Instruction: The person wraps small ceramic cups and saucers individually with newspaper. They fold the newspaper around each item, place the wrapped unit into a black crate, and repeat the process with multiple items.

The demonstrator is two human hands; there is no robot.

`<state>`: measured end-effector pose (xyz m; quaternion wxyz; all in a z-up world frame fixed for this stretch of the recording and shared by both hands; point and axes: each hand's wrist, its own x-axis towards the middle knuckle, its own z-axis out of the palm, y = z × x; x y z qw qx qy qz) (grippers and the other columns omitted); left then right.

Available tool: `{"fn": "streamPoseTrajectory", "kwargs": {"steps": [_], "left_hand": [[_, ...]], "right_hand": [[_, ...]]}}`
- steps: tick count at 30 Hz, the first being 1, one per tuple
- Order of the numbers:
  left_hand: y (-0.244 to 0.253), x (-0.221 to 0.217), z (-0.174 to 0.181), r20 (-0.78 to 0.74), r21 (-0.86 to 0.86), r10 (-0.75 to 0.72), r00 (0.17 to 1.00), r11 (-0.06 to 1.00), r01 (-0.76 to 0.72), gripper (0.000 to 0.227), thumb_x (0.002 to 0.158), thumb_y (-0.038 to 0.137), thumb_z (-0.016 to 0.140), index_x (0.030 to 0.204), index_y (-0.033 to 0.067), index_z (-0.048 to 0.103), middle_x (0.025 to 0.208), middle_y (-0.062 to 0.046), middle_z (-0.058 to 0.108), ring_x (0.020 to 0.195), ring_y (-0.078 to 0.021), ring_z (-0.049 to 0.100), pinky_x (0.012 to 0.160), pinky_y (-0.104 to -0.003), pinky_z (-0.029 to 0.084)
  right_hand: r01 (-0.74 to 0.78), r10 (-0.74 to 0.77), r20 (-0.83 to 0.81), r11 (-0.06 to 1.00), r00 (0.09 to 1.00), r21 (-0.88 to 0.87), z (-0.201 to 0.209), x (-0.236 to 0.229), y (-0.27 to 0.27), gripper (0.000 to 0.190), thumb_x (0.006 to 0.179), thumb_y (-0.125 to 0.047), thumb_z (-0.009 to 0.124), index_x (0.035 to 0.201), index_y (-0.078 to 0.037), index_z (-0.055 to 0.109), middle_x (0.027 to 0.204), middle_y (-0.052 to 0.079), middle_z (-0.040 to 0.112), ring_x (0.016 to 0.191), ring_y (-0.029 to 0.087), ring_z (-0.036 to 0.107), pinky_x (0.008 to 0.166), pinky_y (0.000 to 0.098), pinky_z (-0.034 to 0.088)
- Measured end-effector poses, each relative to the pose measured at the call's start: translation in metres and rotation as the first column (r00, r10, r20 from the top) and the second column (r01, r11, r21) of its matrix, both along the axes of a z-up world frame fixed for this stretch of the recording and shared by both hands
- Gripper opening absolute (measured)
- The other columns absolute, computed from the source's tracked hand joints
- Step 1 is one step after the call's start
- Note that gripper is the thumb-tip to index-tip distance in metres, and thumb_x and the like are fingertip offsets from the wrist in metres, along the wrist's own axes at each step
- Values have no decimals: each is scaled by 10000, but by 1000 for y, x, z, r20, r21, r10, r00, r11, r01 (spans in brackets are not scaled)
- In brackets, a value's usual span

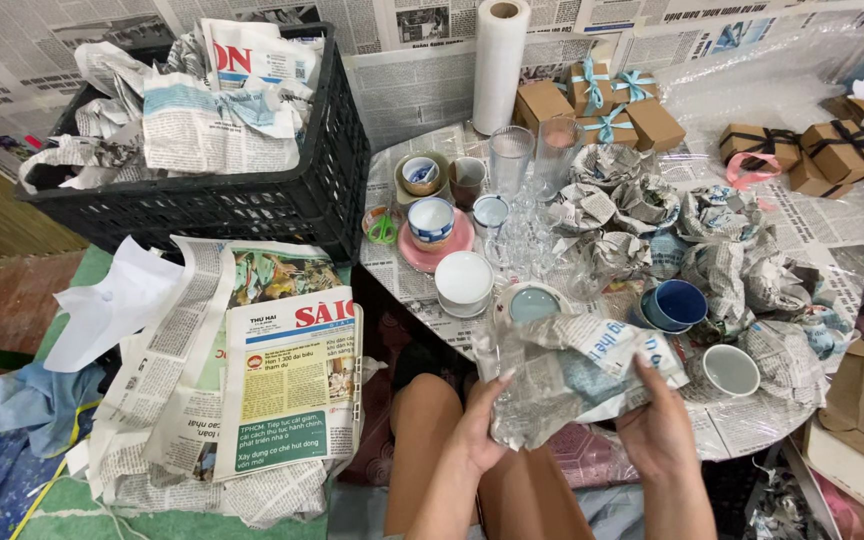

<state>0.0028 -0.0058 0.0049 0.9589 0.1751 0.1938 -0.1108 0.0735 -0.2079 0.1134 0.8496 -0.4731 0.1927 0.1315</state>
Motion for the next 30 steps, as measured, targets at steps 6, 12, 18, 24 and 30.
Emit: {"fn": "streamPoseTrajectory", "kwargs": {"steps": [6,12,18,24,30], "left_hand": [[4,1,9,1,25,14,1000,1000,-14,549,941,320,680,1413,73,548,1307,-115,687,1178,-274,679,936,-429,557],[-3,0,23,-16,211,155,988,966,-148,607,976,331,618,1502,76,455,1456,-100,601,1301,-247,615,1083,-421,509],[-28,4,14,131,469,356,925,800,-374,629,1018,372,537,1546,70,377,1567,-93,486,1418,-209,481,1151,-367,387],[-45,-2,-23,34,395,317,948,867,-304,681,1091,499,298,1594,40,297,1497,-174,389,1368,-300,368,1172,-435,289],[-43,-9,-31,331,293,393,858,821,-489,633,1130,468,311,1540,-14,317,1427,-189,487,1286,-269,528,1101,-423,429]], "right_hand": [[77,-82,166,996,983,33,1,13,-24,350,1041,-202,602,1344,-30,571,1282,83,685,1180,185,660,1028,369,519],[526,201,660,457,724,-717,31,4,-13,738,794,-89,775,1410,102,416,1239,293,569,1170,408,557,970,459,434],[620,579,599,194,553,-760,52,-40,24,370,724,-114,845,1054,-86,679,1086,130,686,1084,310,624,1002,468,432],[91,769,393,405,503,-910,37,-38,66,385,800,-235,783,1097,-20,666,1027,149,693,903,313,688,761,389,543],[-208,851,156,294,502,-933,16,-28,67,386,870,-337,738,1050,-11,640,929,177,697,855,334,673,769,387,536]]}}
